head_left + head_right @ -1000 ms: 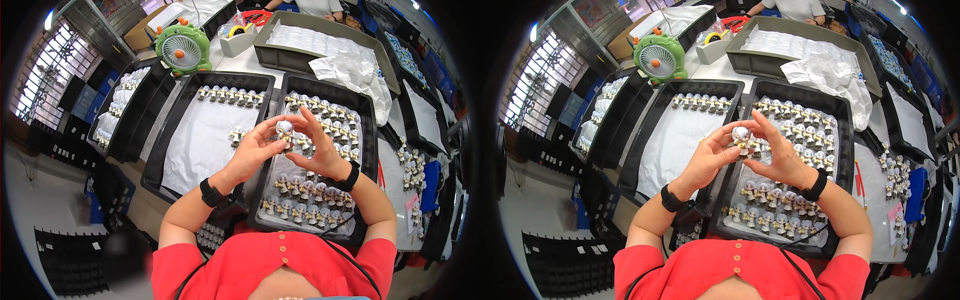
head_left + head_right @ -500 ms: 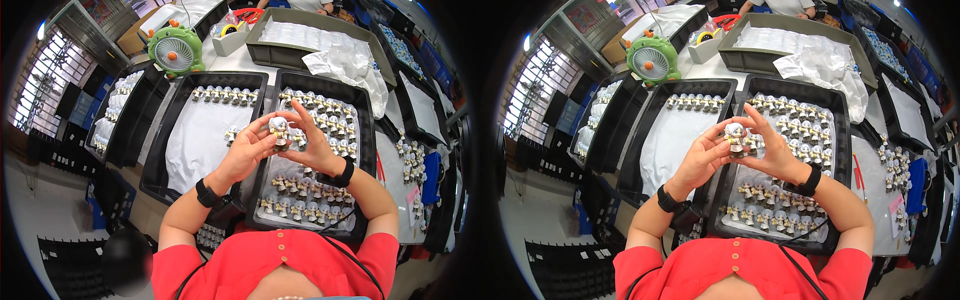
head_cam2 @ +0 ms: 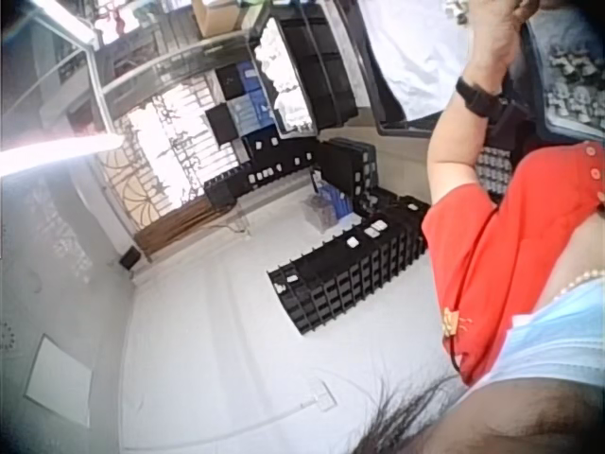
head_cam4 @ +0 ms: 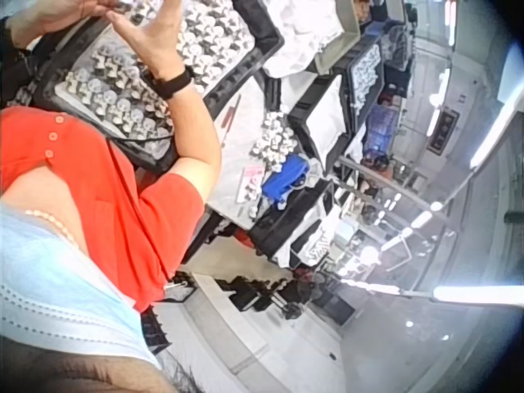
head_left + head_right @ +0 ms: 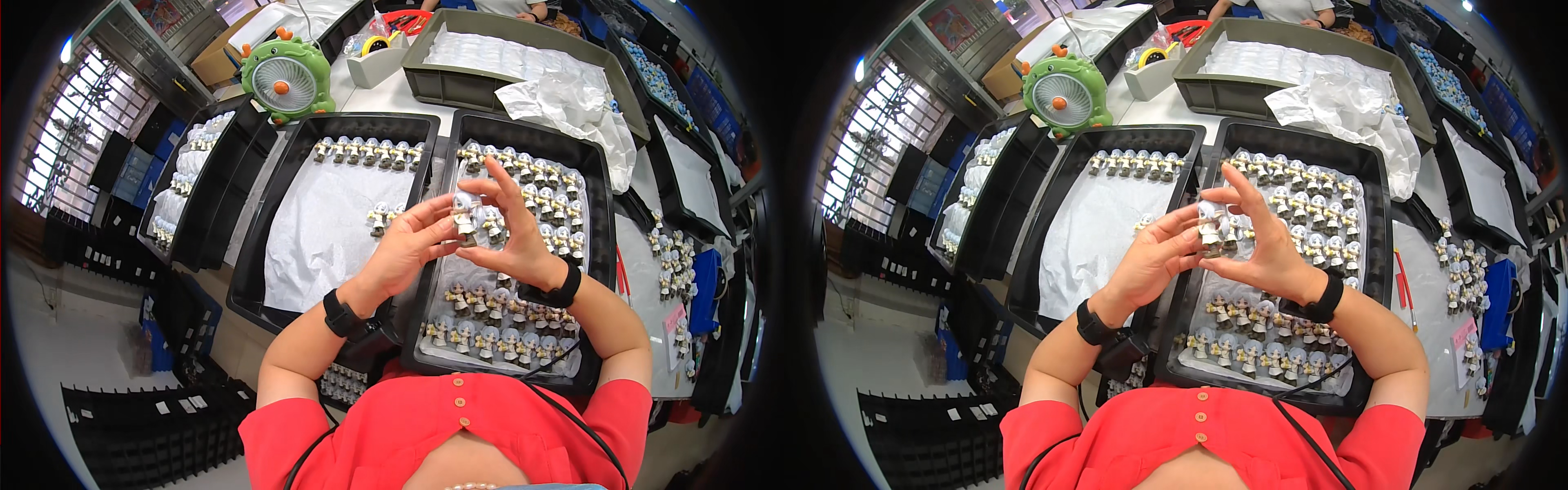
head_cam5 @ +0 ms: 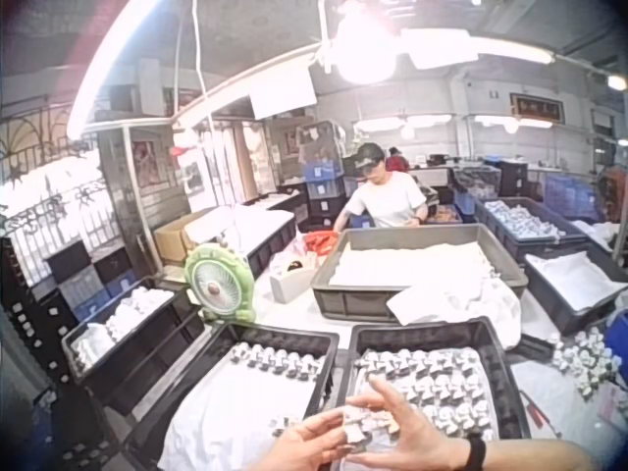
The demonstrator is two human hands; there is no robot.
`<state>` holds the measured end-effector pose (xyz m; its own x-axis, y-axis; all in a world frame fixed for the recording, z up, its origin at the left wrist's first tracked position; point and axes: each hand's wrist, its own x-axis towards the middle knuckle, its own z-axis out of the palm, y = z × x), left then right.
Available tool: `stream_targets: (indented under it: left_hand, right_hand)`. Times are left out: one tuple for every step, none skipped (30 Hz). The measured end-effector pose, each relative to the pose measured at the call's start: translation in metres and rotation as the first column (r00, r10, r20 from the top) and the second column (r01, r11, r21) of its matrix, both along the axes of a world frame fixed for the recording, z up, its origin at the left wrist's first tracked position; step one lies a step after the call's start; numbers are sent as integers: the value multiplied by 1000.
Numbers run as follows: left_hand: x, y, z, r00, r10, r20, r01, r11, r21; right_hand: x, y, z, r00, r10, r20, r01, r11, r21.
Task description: The person assembles small cylindrical components by hand, picking them from a tray and placing them into a second tray. They repeatedly handle the parts, aligning and joining them before arranging them in rows.
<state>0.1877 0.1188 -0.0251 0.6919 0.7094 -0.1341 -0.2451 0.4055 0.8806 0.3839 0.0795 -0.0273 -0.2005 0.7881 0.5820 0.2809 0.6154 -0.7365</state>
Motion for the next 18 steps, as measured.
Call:
stream_targets:
  left_hand:
    - [0,-1,-3,1000,-10,-16,10,1000,-6]
    - [0,-1,-4,999,-20,-31,19,1000,-11]
    - [2,-2,0,998,-49,26,50,997,-52]
    - [3,-3,7,994,-76,83,83,992,-90]
    - [5,-4,12,985,-100,142,118,985,-126]
    - [5,-4,12,979,-123,163,141,984,-108]
    - [5,-5,11,982,-130,140,141,988,-69]
    - [6,-8,8,984,-137,117,142,989,-30]
    - [6,-9,7,985,-145,94,145,989,7]
    - [5,-10,7,983,-159,90,159,987,12]
    - [6,-10,7,982,-154,106,154,988,-1]
    - [6,-9,7,981,-149,122,152,988,-12]
    - [7,-9,7,980,-144,138,149,989,-23]
    - [7,-8,6,974,-151,172,161,986,-49]
    - [6,-7,7,966,-154,206,172,982,-72]
    - [6,-6,7,958,-157,240,184,978,-96]
    - [6,-5,7,956,-160,245,189,977,-96]
    - [6,-5,8,954,-163,251,193,976,-98]
  right_hand:
    - [-1,-1,0,1000,3,16,-4,1000,21]
    - [-2,-1,-1,999,6,32,-7,999,42]
    - [-3,-2,-2,999,4,48,-8,998,63]
    - [-4,-3,-1,998,-7,69,0,995,102]
    - [-5,-3,-1,996,-20,89,7,990,141]
    - [-7,-3,-1,994,-29,107,9,984,180]
    - [-9,-3,-1,993,-3,117,-20,981,193]
    - [-11,-4,0,992,23,127,-49,977,206]
    - [-12,-4,-1,989,48,138,-77,973,216]
    - [-12,-5,-5,989,64,131,-88,979,185]
    - [-12,-5,-5,991,65,114,-82,986,143]
    - [-11,-6,-5,993,65,98,-75,992,103]
    - [-10,-7,-4,995,64,82,-69,996,62]
    - [-9,-6,-2,995,55,79,-60,996,69]
    - [-8,-5,0,996,47,77,-53,996,77]
    - [-8,-4,1,996,40,75,-47,995,85]
    - [-7,-3,1,996,36,80,-42,996,80]
    - [-7,-3,1,996,32,84,-38,997,74]
